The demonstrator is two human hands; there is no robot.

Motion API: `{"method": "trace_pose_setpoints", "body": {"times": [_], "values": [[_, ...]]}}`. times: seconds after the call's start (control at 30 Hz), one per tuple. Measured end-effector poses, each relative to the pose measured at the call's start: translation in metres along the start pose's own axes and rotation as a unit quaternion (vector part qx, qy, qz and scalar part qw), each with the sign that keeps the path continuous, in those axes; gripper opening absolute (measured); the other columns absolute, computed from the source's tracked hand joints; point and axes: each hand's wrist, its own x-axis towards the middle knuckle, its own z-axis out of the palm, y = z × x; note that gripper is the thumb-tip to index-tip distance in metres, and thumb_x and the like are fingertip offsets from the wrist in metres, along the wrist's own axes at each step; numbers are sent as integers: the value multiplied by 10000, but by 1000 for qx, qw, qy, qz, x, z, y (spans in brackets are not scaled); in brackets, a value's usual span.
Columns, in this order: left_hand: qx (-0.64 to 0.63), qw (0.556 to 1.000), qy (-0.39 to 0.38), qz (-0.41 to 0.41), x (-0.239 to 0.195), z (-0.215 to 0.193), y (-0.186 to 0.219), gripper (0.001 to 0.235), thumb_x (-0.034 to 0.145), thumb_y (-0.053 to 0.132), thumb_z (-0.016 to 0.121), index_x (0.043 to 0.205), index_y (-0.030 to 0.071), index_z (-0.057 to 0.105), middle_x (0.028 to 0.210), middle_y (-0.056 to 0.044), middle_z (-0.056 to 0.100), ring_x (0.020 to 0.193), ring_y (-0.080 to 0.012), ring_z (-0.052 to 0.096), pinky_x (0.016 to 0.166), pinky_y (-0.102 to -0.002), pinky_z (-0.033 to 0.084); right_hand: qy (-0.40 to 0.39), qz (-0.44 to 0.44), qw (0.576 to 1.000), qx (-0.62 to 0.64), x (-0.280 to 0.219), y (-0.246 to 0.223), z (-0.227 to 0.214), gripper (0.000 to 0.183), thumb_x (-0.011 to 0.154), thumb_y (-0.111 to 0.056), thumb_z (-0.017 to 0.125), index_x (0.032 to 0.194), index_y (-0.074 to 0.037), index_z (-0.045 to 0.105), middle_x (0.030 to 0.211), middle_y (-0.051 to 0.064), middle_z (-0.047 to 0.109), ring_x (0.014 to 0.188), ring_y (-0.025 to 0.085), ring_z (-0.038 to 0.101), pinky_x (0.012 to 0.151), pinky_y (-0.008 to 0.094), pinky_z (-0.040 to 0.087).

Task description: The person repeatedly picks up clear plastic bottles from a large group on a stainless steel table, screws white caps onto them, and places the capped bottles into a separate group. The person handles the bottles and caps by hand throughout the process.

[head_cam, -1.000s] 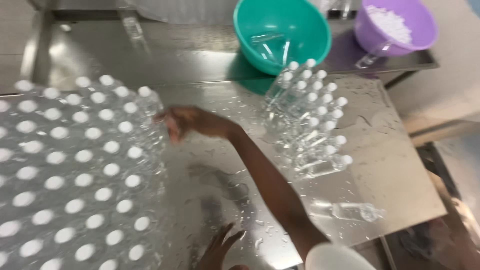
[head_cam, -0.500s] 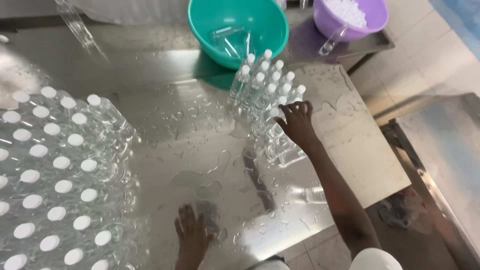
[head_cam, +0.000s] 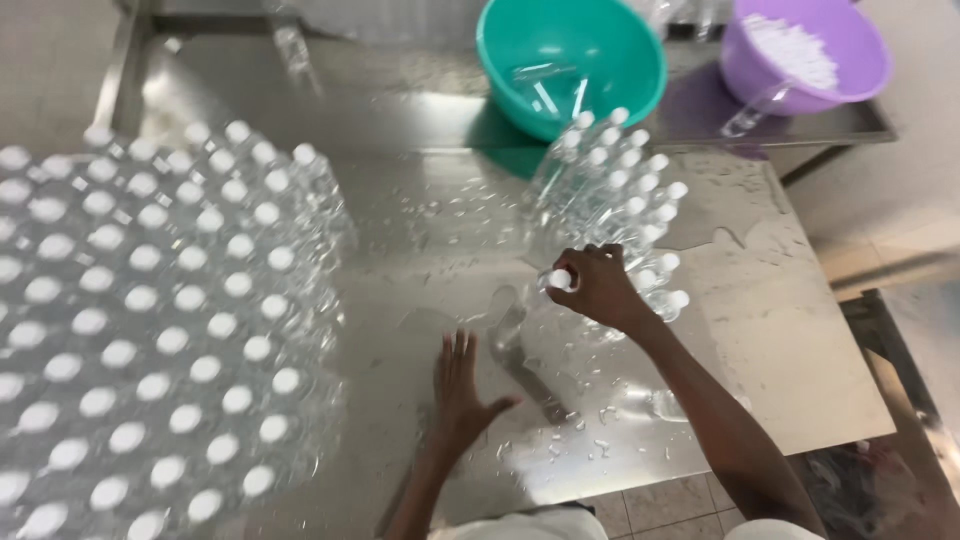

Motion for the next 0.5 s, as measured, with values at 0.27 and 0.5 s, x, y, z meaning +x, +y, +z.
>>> {"method": "trace_pose_setpoints", "body": {"times": [0.27,0.5], "values": [[-363,901,-233,-37,24,-56,5,1180,779,215,994,1724,242,287,1347,-219,749,1131,-343,782,885,-440,698,-205,80,844,490,-27,-74,-20,371,912,-311,846,1188,-64,812,929,118,790,957,220,689,980,447,517],[-353,890,-183,-222,-20,-14,-70,1094,844,617,930,1644,66,427,1207,-273,769,1016,-385,831,850,-521,669,-184,201,827,492,-85,-31,67,482,1082,-267,626,1475,11,643,954,175,789,953,244,728,986,416,503]]}}
